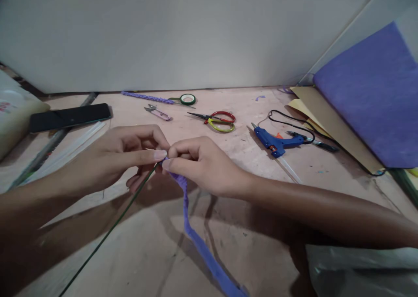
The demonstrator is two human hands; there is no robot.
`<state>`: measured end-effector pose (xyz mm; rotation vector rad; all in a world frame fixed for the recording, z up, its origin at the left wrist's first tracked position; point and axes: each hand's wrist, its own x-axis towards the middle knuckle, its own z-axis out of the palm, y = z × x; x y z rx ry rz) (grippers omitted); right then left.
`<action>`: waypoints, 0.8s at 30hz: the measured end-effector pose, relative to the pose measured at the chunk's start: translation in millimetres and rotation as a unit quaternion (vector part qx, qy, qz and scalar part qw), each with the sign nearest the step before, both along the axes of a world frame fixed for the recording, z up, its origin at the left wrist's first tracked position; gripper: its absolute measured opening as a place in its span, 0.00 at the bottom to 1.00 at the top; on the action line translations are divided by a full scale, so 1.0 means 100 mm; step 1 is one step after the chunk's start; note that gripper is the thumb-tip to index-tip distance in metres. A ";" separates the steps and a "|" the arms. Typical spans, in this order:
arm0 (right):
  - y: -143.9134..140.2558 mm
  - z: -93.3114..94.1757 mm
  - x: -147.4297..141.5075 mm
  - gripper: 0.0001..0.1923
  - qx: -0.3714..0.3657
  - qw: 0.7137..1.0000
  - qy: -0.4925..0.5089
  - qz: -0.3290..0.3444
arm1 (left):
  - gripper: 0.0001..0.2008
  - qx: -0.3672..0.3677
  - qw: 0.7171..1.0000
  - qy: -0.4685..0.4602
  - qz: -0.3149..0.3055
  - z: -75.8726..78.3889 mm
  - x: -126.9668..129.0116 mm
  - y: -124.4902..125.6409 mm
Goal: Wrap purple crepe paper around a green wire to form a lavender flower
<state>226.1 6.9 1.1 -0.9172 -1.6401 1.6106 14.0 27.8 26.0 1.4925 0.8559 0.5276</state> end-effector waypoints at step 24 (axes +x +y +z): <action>-0.01 0.03 0.07 0.03 0.274 0.945 -0.171 -0.044 | 0.13 -0.057 0.995 -0.021 0.073 -0.10 0.06 -0.10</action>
